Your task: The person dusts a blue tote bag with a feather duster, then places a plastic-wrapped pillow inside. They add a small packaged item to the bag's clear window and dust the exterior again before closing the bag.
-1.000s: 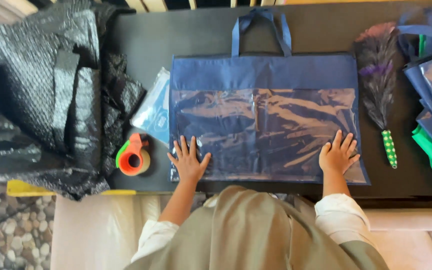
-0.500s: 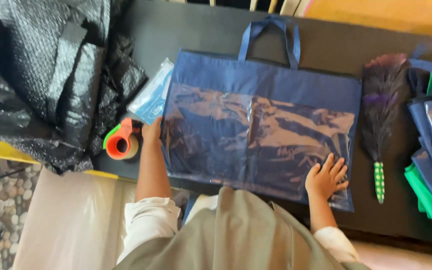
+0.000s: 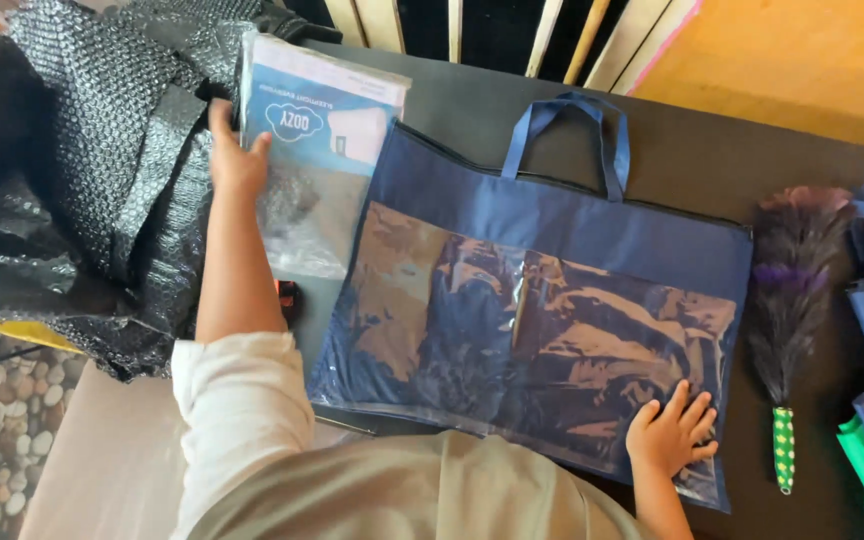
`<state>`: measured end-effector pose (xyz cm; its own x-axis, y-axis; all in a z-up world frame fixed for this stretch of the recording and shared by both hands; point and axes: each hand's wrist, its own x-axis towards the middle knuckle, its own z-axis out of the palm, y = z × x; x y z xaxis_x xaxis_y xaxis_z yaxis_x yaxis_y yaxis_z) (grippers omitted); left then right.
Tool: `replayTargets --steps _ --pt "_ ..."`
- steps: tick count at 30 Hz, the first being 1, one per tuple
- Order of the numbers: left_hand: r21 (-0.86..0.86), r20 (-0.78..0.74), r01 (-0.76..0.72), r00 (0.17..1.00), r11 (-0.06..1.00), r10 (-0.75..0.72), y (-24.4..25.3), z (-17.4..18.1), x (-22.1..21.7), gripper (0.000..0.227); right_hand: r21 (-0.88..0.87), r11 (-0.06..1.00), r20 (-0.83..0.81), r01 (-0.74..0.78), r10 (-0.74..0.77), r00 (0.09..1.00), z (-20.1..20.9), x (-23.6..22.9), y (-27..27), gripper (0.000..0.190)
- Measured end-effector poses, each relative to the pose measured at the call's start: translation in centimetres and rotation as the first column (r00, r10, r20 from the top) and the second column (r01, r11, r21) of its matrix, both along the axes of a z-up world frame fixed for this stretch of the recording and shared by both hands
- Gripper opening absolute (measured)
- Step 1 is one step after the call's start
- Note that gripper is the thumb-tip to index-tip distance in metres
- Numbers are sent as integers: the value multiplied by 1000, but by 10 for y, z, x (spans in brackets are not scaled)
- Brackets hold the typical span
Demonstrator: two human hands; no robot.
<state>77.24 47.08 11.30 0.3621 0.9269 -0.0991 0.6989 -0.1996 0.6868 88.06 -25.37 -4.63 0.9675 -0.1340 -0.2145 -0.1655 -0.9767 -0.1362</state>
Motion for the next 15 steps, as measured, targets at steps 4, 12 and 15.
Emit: replayTargets --steps 4,12,15 --pt "310 -371 -51 913 949 170 -6 -20 5 95 -25 1000 5 -8 8 1000 -3 3 -3 62" --pt "653 -239 398 916 645 -323 -256 -131 -98 50 -44 992 488 115 -79 869 50 78 -105 71" --pt "460 -409 477 863 749 -298 -310 -171 -156 75 -65 965 91 255 -249 964 3 102 -169 70"
